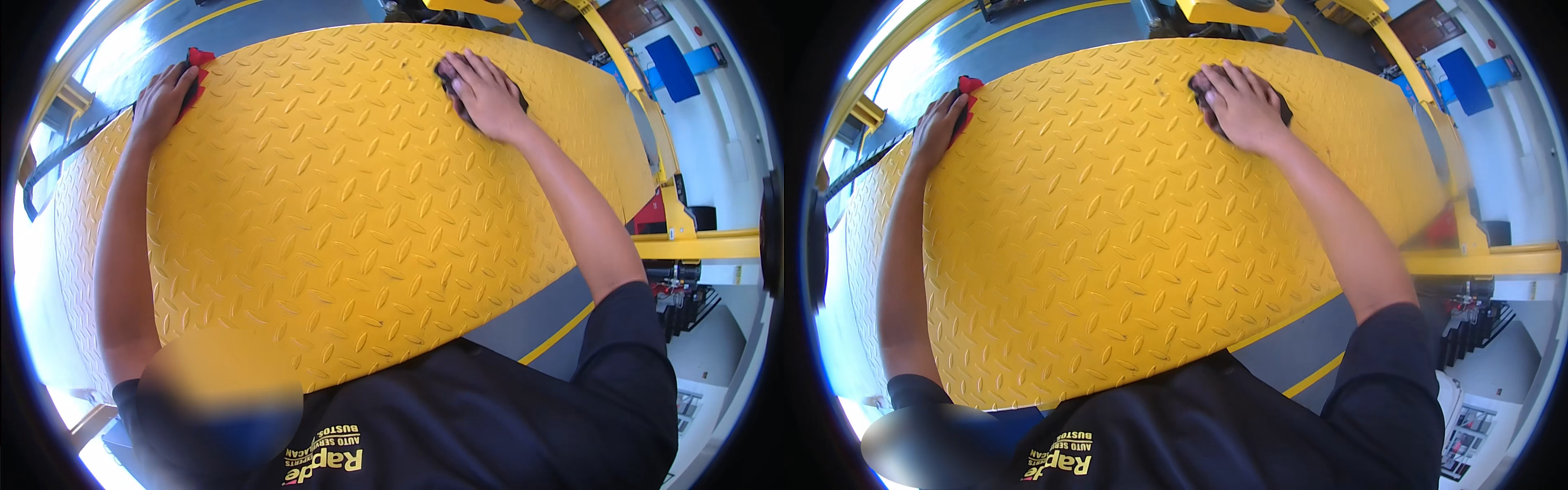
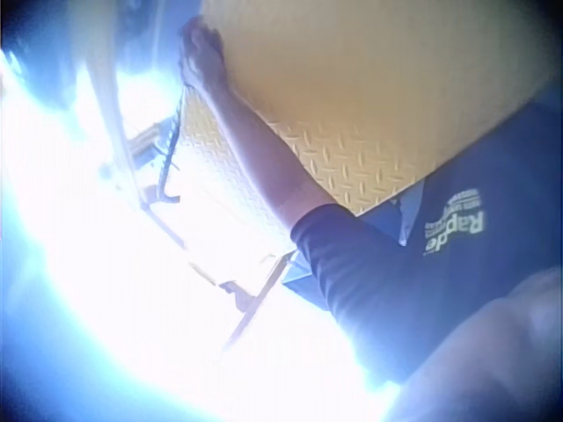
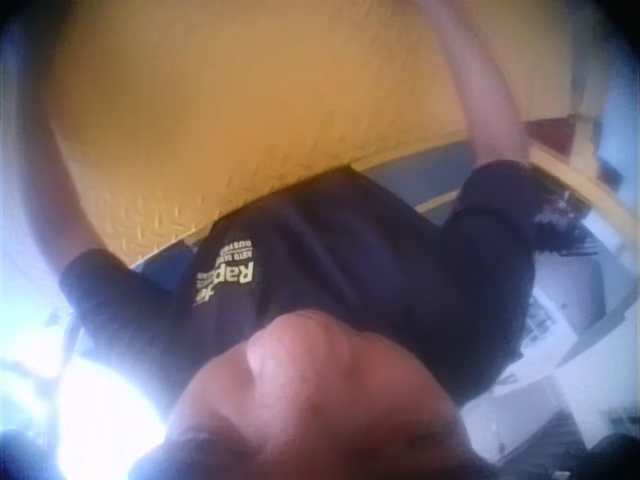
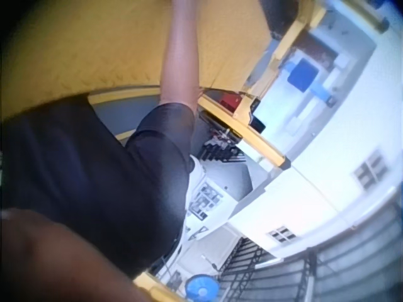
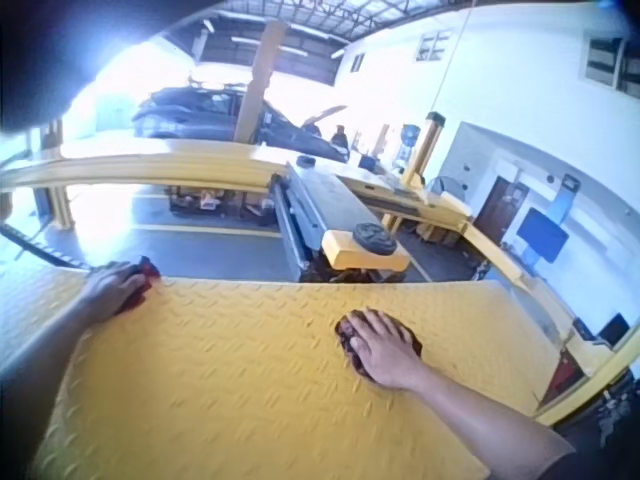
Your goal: The person wipes a yellow metal car lift platform with two cloths, moving across the diamond-plate surface and edges. The person walks around the lift, continues wiping different sections, and briefly pauses near a tool cart before resuming the cleaning.
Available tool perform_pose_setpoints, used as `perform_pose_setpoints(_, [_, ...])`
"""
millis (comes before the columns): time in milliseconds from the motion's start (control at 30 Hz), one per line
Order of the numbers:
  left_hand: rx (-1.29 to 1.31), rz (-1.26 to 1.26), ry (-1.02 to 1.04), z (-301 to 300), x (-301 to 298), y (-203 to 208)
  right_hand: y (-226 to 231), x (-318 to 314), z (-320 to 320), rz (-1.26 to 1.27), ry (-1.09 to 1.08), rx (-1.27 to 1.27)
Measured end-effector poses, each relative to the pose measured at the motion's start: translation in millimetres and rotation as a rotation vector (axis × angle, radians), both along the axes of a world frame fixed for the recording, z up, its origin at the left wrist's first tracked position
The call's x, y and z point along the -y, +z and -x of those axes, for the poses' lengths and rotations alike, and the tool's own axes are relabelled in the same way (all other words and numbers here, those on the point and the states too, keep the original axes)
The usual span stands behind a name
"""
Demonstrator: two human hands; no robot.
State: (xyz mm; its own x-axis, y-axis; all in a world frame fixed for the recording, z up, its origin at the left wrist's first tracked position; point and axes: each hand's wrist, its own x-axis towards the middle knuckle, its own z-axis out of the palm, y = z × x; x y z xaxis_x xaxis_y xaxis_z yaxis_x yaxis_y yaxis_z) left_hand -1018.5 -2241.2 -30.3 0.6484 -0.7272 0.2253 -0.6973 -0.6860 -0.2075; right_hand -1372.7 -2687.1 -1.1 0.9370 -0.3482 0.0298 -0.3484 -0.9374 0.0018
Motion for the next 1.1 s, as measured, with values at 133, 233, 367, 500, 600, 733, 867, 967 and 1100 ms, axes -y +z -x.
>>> perform_pose_setpoints(133, [0.078,-0.021,-0.034,-10,6,-9,-7,-6,15,0.0,0.016,0.036])
perform_pose_setpoints(233, [0.114,-0.069,-0.023,-14,1,-15,1,-9,-19,-0.042,-0.026,0.029])
perform_pose_setpoints(367, [0.09,-0.009,-0.036,-16,-5,-18,-5,-7,11,-0.039,-0.053,-0.005])
perform_pose_setpoints(500, [0.029,0.012,-0.035,-19,5,-15,0,-4,-2,-0.064,-0.06,-0.011])
perform_pose_setpoints(600, [0.052,-0.025,-0.007,-18,1,-18,-5,-8,-1,-0.063,-0.068,-0.007])
perform_pose_setpoints(733, [0.015,0.01,0.018,-11,6,-11,-3,-3,12,-0.03,-0.1,-0.03])
perform_pose_setpoints(867, [-0.062,0.078,0.059,-12,8,-9,-3,4,-1,-0.052,-0.123,-0.023])
perform_pose_setpoints(967, [-0.099,0.125,0.085,-8,9,-7,-6,4,8,-0.039,-0.096,-0.021])
perform_pose_setpoints(1100, [-0.151,0.152,0.107,-2,18,-2,-4,13,9,-0.049,-0.148,-0.042])
